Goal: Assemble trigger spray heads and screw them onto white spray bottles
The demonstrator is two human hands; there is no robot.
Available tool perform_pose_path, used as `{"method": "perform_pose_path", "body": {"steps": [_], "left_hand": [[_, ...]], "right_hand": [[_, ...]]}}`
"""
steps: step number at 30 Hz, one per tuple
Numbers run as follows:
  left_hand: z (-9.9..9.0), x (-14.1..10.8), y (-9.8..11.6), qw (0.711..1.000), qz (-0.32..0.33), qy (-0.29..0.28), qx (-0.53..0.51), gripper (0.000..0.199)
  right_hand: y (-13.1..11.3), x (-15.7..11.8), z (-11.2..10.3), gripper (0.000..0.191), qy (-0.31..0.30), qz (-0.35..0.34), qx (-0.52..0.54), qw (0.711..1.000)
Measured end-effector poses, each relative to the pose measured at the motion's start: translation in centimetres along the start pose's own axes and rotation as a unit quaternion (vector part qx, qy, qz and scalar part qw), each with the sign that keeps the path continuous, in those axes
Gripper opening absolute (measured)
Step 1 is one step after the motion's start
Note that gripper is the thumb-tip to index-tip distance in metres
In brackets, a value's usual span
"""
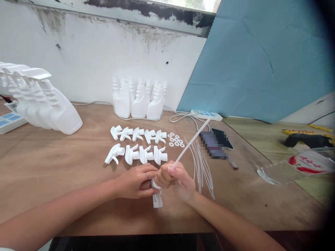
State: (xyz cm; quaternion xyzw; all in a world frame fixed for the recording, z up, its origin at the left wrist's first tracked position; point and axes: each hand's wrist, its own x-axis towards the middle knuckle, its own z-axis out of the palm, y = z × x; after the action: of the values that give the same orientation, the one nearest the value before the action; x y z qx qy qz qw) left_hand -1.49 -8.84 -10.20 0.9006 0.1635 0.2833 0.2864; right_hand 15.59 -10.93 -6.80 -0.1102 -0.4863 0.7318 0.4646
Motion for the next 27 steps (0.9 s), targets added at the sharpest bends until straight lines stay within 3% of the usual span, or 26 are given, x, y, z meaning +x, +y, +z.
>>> {"method": "perform_pose_path", "body": {"steps": [12, 18, 27], "left_hand": [[0.1, -0.1, -0.2, 1.000, -0.022, -0.010, -0.015, 0.030], [0.3, -0.3, -0.4, 0.999, -0.034, -0.014, -0.025, 0.025], [0.6, -0.4, -0.7, 0.997, -0.039, -0.003, -0.066, 0.019]], "right_hand": [[0.0, 0.6, -0.2, 0.046, 0.075, 0.030, 0.035, 0.996], [0.7, 0.7, -0.4, 0.046, 0.113, 0.054, 0.017, 0.992], [1.4, 0.9, 0.2, 0.041, 0.084, 0.064, -0.044, 0.993]]}}
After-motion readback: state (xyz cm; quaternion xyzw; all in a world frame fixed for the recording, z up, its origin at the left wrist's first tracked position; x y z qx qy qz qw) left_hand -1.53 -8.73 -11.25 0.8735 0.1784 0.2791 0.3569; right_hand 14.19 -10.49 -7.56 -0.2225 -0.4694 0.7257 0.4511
